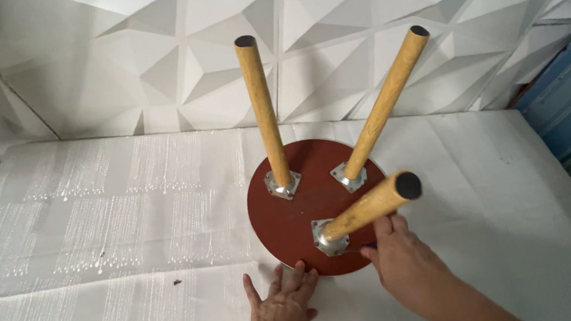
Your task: The person flips a small round stool upside down on a foam sheet and uses a screwdriver to unscrew the metal mounting plates, detaching the wooden legs from the round top one at a time and setting the loose legs aside.
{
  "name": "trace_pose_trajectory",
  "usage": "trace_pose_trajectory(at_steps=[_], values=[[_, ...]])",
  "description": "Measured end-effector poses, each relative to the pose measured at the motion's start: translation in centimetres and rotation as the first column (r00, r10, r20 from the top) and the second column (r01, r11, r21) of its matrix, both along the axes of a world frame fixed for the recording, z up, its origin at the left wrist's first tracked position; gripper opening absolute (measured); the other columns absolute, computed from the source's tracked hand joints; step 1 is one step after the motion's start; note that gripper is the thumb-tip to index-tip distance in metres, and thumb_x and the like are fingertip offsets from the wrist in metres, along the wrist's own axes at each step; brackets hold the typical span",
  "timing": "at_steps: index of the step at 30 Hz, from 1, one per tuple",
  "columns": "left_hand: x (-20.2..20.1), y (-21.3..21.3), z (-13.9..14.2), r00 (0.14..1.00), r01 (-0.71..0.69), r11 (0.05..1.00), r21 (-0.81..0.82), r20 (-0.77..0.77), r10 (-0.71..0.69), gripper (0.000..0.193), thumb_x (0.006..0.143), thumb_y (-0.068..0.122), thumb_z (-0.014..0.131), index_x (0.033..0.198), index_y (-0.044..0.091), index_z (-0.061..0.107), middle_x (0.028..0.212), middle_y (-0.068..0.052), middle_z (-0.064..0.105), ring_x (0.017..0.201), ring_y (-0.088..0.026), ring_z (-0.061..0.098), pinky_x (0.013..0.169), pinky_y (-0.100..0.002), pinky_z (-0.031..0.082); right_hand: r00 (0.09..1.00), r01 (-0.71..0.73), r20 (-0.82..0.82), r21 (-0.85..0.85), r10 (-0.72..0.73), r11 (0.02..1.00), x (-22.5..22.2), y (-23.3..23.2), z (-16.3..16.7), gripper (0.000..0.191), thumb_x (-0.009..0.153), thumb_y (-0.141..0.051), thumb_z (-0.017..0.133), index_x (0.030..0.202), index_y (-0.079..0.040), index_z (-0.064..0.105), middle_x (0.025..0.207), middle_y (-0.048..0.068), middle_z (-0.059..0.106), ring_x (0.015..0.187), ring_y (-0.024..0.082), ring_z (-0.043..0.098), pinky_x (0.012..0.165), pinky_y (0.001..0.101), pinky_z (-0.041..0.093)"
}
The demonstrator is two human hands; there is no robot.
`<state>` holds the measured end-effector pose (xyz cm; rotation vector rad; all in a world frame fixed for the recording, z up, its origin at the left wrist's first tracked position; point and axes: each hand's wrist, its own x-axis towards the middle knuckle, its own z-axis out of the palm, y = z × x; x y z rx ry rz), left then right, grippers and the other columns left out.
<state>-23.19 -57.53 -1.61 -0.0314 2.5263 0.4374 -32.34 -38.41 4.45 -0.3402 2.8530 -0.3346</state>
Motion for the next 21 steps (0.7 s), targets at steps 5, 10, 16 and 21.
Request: trace_pose_trajectory(at_steps=[5, 10, 16, 21], values=[[-0.4, 0.4, -0.4, 0.999, -0.018, 1.0, 0.01, -0.029, 0.018, 0.062, 0.105, 0.033, 0.05, 0.161, 0.033, 0.022, 0.172, 0.009, 0.01, 0.159, -0.021, 0.008, 0.12, -0.076, -0.008, 0.989, -0.147, 0.002, 0.168, 0.149, 0.975, -0.1, 0.9, 0.0, 0.019, 0.101, -0.022, 0.059, 0.111, -0.006, 0.061, 0.117, 0.015, 0.062, 0.107, 0.033, 0.066, 0.092, 0.0454, 0.056], [-0.3, 0.9, -1.2, 0.995, -0.05, 0.998, 0.03, -0.086, 0.053, 0.056, 0.105, 0.03, 0.05, 0.158, 0.028, 0.03, 0.169, 0.005, 0.018, 0.158, -0.022, 0.012, 0.119, -0.077, -0.007, 0.936, -0.282, -0.244, -0.08, 0.255, 0.956, 0.8, 1.0, -0.2, 0.043, 0.077, 0.005, 0.057, 0.117, -0.01, 0.063, 0.128, 0.016, 0.053, 0.107, 0.039, 0.06, 0.084, 0.0474, 0.057], [-0.9, 1.5, -2.0, 0.981, -0.09, 0.994, 0.054, -0.169, 0.098, 0.048, 0.104, 0.03, 0.049, 0.151, 0.023, 0.041, 0.162, -0.001, 0.03, 0.155, -0.024, 0.017, 0.118, -0.076, -0.004, 0.996, -0.094, 0.015, 0.108, 0.093, 0.99, 0.0, 1.1, -0.1, 0.026, 0.102, -0.024, 0.063, 0.113, -0.003, 0.055, 0.122, 0.017, 0.052, 0.113, 0.034, 0.06, 0.095, 0.0441, 0.056], [-1.5, 2.4, -2.8, 0.953, -0.157, 0.983, 0.091, -0.247, 0.175, 0.046, 0.103, 0.028, 0.05, 0.148, 0.022, 0.045, 0.149, -0.003, 0.043, 0.152, -0.024, 0.025, 0.119, -0.075, 0.0, 0.974, -0.218, -0.036, 0.139, 0.225, 0.966, 0.2, 1.0, 0.4, 0.037, 0.085, 0.005, 0.057, 0.12, -0.006, 0.052, 0.126, 0.016, 0.05, 0.113, 0.036, 0.057, 0.092, 0.0441, 0.056]])
